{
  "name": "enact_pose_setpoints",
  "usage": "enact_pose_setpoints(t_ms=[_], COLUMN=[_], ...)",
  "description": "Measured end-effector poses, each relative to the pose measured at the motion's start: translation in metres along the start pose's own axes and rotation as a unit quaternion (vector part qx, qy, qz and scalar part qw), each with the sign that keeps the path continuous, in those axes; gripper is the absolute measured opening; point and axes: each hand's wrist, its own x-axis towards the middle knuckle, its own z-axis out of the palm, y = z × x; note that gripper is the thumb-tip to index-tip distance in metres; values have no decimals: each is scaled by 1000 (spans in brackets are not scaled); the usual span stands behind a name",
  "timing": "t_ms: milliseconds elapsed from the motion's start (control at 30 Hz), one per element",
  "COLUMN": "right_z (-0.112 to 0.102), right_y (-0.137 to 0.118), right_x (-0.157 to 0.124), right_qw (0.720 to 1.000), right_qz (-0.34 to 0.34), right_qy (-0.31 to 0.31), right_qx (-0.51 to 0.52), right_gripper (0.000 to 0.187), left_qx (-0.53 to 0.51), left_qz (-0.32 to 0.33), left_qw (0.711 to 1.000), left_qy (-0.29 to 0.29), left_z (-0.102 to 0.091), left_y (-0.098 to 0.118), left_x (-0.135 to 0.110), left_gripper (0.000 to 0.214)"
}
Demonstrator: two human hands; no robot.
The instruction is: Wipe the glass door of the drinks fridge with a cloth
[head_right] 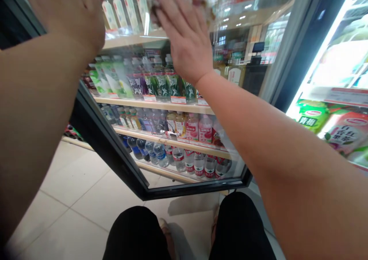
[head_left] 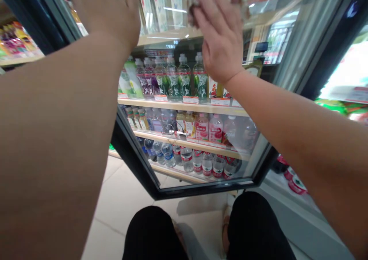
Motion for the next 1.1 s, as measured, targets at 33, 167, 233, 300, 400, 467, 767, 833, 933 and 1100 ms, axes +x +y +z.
enact_pose_setpoints(t_ms=[33, 167, 233, 300, 400, 467, 767, 833, 933, 1100], right_z=[3, 10, 9, 6, 2, -1, -3, 3, 10, 2], right_y=[3, 8, 5, 0, -5, -5, -9, -8, -7, -13], right_x=[1, 1, -2, -7, -13, -15, -14, -13, -10, -17], right_qw=[998, 993, 998, 997, 986, 981, 933, 977, 985, 999], right_qz=[46, 77, 13, -70, -157, -183, -317, -186, 75, -13], right_qy=[41, 81, 45, 24, 29, 18, -127, -29, 143, 39], right_qx=[2, 21, 31, 38, 43, 57, 110, 98, 56, 27], right_gripper=[65, 63, 61, 60, 59, 58, 56, 57, 63, 64], left_qx=[-43, -118, -89, -65, -62, -68, -64, -72, -84, -86], left_qz=[14, 59, 51, 32, 12, 18, 34, 41, 52, 57], left_qw=[994, 962, 967, 975, 983, 983, 974, 971, 964, 961], left_qy=[104, 238, 232, 209, 170, 170, 214, 226, 249, 257], left_z=[0, 4, 5, 4, 2, 1, 6, 9, 12, 13], left_y=[0, -4, -4, -1, 2, 3, 2, 2, 1, 1], left_x=[0, 6, 9, 12, 15, 17, 20, 22, 25, 28], left_gripper=[70, 69, 68, 67, 66, 66, 61, 61, 61, 61])
